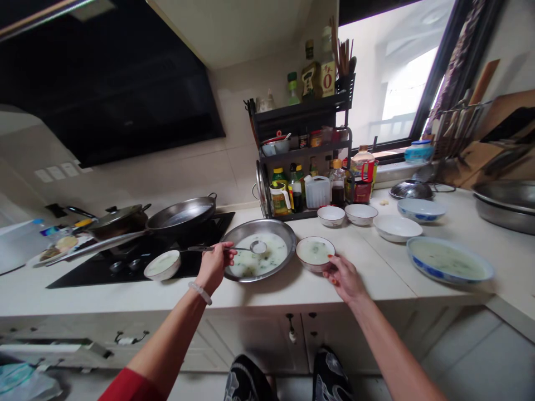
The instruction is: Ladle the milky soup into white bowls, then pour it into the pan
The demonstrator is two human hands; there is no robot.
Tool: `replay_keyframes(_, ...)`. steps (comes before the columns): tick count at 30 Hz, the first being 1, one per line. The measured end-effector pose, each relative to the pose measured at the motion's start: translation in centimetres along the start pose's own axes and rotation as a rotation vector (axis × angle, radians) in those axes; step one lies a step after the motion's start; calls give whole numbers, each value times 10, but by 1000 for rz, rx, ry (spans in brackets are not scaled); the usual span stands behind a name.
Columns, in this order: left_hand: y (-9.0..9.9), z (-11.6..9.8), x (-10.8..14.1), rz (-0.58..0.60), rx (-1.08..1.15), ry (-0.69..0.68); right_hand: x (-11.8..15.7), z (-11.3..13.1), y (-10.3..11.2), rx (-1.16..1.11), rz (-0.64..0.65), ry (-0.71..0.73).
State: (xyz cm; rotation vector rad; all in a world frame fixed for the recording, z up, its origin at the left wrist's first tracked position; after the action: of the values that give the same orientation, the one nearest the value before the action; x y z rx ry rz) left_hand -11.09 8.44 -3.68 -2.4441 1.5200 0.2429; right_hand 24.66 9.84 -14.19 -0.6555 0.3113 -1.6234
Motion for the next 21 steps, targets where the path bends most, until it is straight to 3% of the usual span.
replay_keyframes(21,-11,-5,7,3,52,38,2,1,-1,-7,1,-4)
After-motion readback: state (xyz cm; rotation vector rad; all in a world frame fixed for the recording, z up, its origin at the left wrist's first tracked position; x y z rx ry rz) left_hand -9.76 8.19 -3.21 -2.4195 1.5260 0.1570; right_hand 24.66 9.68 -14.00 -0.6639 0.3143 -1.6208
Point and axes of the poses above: each hand's wrist, its own x-axis away from the middle knuckle, its own y-axis out of the back of the hand, z = x × y, the point moved 8 cm from there along -x, towards the middle knuckle, and after that the axes turned 14 degrees about -y, right-handed, at the moved point
